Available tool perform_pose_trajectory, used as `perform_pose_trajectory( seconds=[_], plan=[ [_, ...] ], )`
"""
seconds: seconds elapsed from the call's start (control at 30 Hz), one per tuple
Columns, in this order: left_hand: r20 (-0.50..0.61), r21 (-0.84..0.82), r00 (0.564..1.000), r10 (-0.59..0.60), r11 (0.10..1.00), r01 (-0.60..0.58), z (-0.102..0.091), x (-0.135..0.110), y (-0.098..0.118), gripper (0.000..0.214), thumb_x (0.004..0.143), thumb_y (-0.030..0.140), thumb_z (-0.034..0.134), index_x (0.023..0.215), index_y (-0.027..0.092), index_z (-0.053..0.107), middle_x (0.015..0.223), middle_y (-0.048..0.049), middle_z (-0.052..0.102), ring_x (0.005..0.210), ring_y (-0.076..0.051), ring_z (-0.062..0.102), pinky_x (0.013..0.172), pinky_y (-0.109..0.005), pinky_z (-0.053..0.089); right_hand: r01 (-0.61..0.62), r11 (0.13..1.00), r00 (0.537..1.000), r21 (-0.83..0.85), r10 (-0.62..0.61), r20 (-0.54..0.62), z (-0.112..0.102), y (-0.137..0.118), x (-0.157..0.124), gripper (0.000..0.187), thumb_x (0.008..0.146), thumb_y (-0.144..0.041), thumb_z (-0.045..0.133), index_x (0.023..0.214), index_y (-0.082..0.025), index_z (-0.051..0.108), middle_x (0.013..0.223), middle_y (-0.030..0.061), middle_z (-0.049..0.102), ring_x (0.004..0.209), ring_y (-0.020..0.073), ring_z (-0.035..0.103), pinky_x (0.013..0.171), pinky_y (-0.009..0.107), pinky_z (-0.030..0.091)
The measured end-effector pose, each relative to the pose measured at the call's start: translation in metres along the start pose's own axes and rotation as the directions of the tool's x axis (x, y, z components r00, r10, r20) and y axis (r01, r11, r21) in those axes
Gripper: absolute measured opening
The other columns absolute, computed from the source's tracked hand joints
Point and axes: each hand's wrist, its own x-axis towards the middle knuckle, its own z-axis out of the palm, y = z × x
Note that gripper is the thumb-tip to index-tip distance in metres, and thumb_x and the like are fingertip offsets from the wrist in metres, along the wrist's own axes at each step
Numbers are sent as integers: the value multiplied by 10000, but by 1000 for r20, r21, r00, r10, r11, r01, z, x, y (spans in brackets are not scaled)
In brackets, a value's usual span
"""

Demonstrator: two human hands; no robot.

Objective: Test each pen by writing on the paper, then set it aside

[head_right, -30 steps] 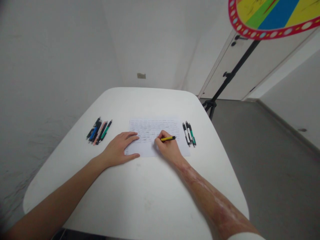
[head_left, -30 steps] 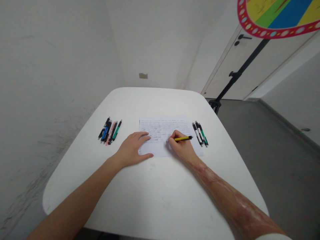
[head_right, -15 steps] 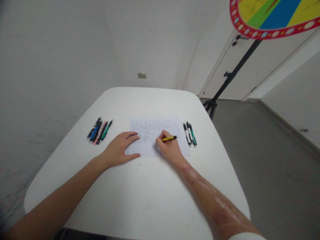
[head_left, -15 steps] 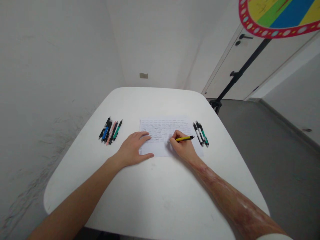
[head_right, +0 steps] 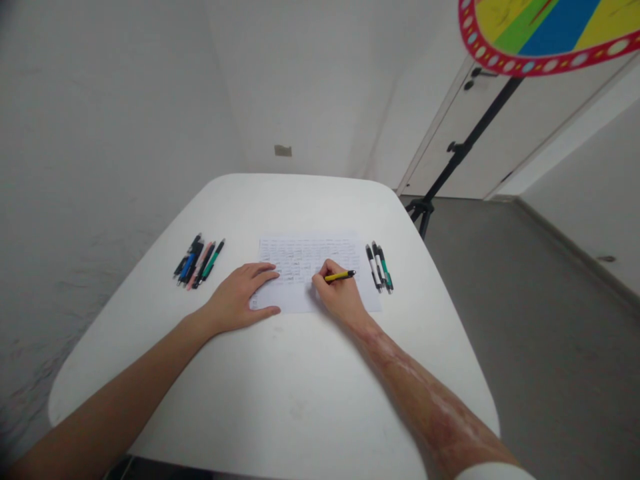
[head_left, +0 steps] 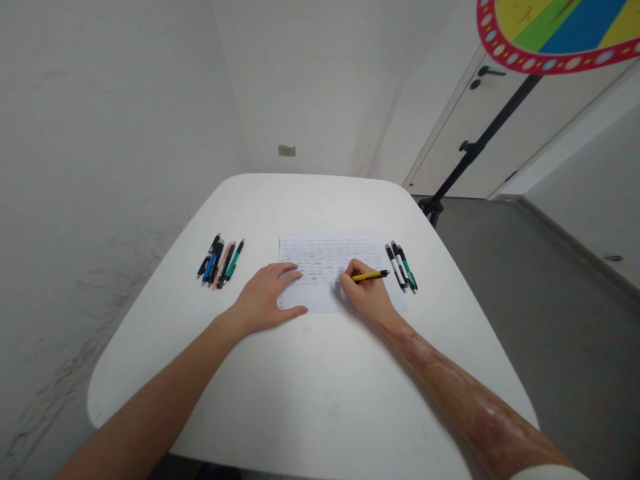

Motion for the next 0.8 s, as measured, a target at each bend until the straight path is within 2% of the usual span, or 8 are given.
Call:
perform_pose_trajectory(
  seconds=[0.33,0.7,0.8],
  plan=[
    [9,10,1000,-8,1000,8,0,0,0,706,903,602,835,1479,249,633,1565,-157,615,1430,-380,587,1239,-611,471,8,1000,1000,-15,-8,15,-1,-1,1,196,826,-270,586,689,-264,447,612,-48,444,615,159,402,604,329,278],
    [15,15,1000,-7,1000,7,-2,0,0,705,912,612,821,1484,249,628,1564,-157,614,1429,-378,587,1234,-609,474,-1,1000,999,-18,0,-48,0,1,1,218,815,-267,581,667,-266,421,593,-56,412,612,156,386,601,328,266],
    [12,8,1000,-6,1000,6,-2,0,-1,700,911,605,825,1486,255,630,1566,-155,613,1431,-378,586,1237,-610,472,6,1000,999,-24,-7,-33,0,0,1,224,818,-270,583,666,-266,419,594,-55,410,611,155,376,599,328,267]
  ],
)
